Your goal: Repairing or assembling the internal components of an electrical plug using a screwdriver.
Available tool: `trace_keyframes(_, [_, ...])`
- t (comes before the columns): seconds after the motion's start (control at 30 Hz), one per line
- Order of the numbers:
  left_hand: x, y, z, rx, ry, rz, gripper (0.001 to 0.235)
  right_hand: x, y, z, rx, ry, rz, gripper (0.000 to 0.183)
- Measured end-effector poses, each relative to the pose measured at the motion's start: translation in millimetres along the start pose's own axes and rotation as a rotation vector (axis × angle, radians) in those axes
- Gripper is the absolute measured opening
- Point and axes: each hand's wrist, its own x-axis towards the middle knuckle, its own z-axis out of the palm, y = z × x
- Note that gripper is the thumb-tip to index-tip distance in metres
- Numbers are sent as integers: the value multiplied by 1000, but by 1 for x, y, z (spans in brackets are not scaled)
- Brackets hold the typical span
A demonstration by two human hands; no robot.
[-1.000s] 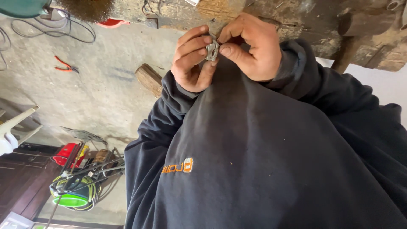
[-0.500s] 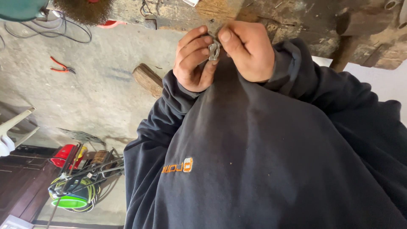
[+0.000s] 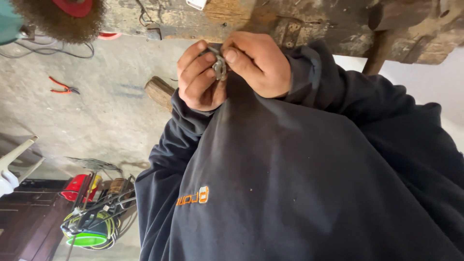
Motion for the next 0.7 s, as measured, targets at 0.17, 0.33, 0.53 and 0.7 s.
trace_keyframes(0.17, [-17, -3, 1, -66, 27, -99, 37, 1, 0, -2, -15, 6, -80, 13])
trace_keyframes(0.33, [-3, 7, -1, -294, 26, -262, 34, -1, 4, -5, -61, 3, -181, 13])
trace_keyframes(0.53, [0, 10, -29, -390, -140, -429, 20, -6, 3, -12, -132, -10, -112, 18])
trace_keyframes(0.7, [24, 30, -49, -1011, -298, -838, 31, 5, -17, -23, -358, -214, -238, 18])
